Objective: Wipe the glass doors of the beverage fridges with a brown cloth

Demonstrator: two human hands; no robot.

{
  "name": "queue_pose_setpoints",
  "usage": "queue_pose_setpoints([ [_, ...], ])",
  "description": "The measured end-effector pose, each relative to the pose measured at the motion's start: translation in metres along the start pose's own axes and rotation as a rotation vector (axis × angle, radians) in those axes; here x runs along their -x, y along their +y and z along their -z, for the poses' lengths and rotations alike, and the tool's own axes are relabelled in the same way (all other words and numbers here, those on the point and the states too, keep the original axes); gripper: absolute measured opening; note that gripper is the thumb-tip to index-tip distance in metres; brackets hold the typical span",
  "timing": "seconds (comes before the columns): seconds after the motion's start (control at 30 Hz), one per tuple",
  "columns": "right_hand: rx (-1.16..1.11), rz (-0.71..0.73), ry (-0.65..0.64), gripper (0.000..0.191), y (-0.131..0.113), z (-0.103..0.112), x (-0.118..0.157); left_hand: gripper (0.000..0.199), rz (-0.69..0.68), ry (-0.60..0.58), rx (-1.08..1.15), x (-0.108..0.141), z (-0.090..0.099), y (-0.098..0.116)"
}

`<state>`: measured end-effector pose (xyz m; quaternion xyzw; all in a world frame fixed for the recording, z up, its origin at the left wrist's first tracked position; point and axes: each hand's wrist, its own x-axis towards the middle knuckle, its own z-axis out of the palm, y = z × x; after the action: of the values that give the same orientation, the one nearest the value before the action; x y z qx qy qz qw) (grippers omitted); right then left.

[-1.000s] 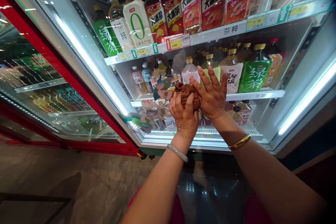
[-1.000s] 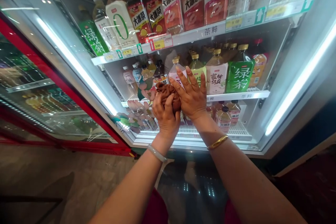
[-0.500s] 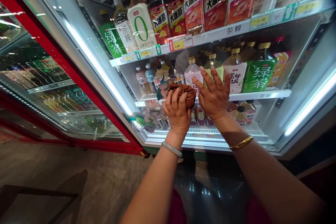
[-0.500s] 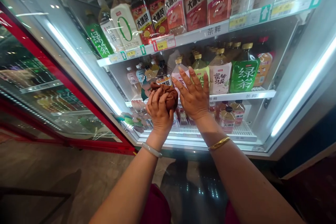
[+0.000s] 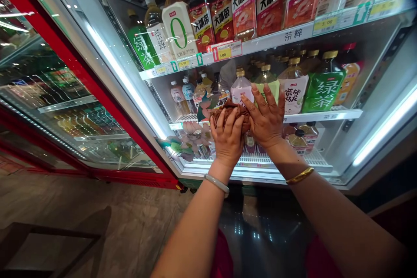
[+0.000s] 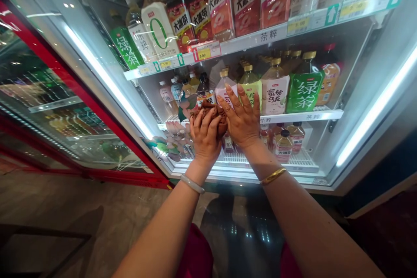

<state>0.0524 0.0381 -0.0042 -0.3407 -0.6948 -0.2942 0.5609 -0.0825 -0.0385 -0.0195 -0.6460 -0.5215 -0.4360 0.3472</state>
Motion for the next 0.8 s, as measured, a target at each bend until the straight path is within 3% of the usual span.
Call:
queue_pose_setpoints([
  [0.07,-0.004,-0.016,-0.022,0.054,-0.001,0.001,0.0,0.044,0.022,0.009,-0.013,-0.011,0.004,-0.008],
  [0.13,-0.013,-0.027,-0.063,0.056,-0.001,0.002,0.001,0.051,0.149,0.065,-0.03,-0.019,0.009,-0.015],
  [0.23,-0.036,-0.013,-0.076,0.058,0.0,0.003,0.005,0.056,0.244,0.115,-0.036,-0.011,0.008,-0.015],
  [0.43,-0.062,0.011,-0.086,0.065,0.0,0.002,0.013,0.043,0.104,0.071,-0.083,0.041,-0.021,0.006],
  [0.57,-0.063,-0.023,-0.114,0.061,-0.001,0.0,0.015,0.044,0.009,-0.034,-0.03,0.03,-0.015,-0.004],
  [0.73,-0.073,-0.021,-0.118,0.067,0.0,0.0,0.016,0.062,0.299,0.062,-0.112,0.013,0.001,-0.016],
  [0.8,-0.078,-0.006,-0.111,0.069,0.001,0.001,0.016,0.059,0.293,0.041,-0.135,0.022,-0.002,-0.013],
])
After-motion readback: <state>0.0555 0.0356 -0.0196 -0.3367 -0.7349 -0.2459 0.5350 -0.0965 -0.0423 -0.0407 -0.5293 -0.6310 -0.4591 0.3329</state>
